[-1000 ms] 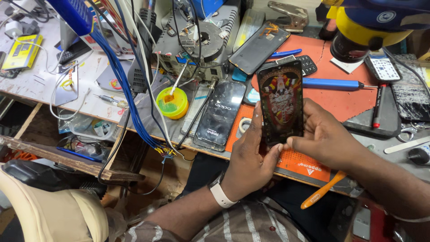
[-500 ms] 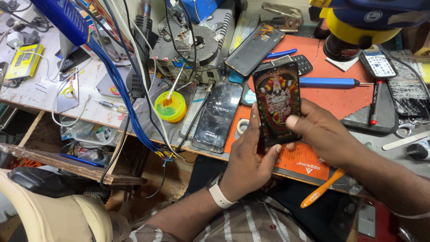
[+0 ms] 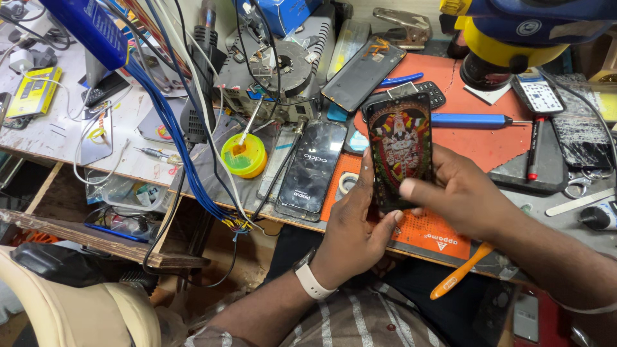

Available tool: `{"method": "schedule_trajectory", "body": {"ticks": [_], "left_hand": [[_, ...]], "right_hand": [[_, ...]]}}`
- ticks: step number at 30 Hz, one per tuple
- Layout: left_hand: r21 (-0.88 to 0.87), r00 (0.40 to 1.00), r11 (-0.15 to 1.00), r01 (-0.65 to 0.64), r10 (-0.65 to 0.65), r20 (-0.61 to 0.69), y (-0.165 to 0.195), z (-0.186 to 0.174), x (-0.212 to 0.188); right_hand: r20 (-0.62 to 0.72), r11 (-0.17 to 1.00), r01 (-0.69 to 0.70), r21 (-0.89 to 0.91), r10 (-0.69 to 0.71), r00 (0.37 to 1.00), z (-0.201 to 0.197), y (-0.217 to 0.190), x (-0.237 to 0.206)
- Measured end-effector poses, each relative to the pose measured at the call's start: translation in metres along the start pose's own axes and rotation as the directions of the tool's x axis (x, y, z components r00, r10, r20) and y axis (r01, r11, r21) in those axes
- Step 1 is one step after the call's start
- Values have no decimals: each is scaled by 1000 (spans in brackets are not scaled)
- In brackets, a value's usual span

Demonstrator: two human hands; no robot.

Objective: The person disassembles a smartphone, removes the back cover and battery, then uses a screwdriver to adjust internal components. They reassemble the phone and test the screen by navigating the interface.

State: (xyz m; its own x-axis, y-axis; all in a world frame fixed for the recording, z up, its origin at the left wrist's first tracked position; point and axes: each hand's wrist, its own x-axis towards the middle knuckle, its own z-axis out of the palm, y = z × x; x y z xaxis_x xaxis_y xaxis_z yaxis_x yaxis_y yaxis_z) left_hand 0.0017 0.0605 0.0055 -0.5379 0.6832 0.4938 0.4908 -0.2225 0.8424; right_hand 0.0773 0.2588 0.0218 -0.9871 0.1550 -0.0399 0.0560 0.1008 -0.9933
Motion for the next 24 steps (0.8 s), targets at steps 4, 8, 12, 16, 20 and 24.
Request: {"method": "schedule_trajectory", "body": {"ticks": [4, 8, 12, 16, 20, 24], "left_hand": [[17, 1000, 1000, 9, -9, 9, -1, -2, -1], [-46, 998, 997, 57, -56, 25, -2, -1, -1], [-67, 996, 994, 90, -91, -14, -5, -2, 0], [-63, 992, 991, 116, -118, -42, -7, -4, 1], [-137, 989, 982, 133, -140, -44, -5, -2, 2], [-209, 998, 978, 13, -26, -60, -1, 2, 3]], "right_hand": [[-13, 994, -40, 100, 41, 999, 2, -2, 2], [-17, 936, -120, 330, 133, 991, 2, -3, 3], [57, 996, 50, 78, -54, 997, 3, -10, -2], [97, 995, -61, 76, 53, 994, 4, -19, -3], [99, 993, -44, 107, 33, 995, 8, -20, -2], [74, 999, -27, 43, 24, 997, 12, -16, -4]]}}
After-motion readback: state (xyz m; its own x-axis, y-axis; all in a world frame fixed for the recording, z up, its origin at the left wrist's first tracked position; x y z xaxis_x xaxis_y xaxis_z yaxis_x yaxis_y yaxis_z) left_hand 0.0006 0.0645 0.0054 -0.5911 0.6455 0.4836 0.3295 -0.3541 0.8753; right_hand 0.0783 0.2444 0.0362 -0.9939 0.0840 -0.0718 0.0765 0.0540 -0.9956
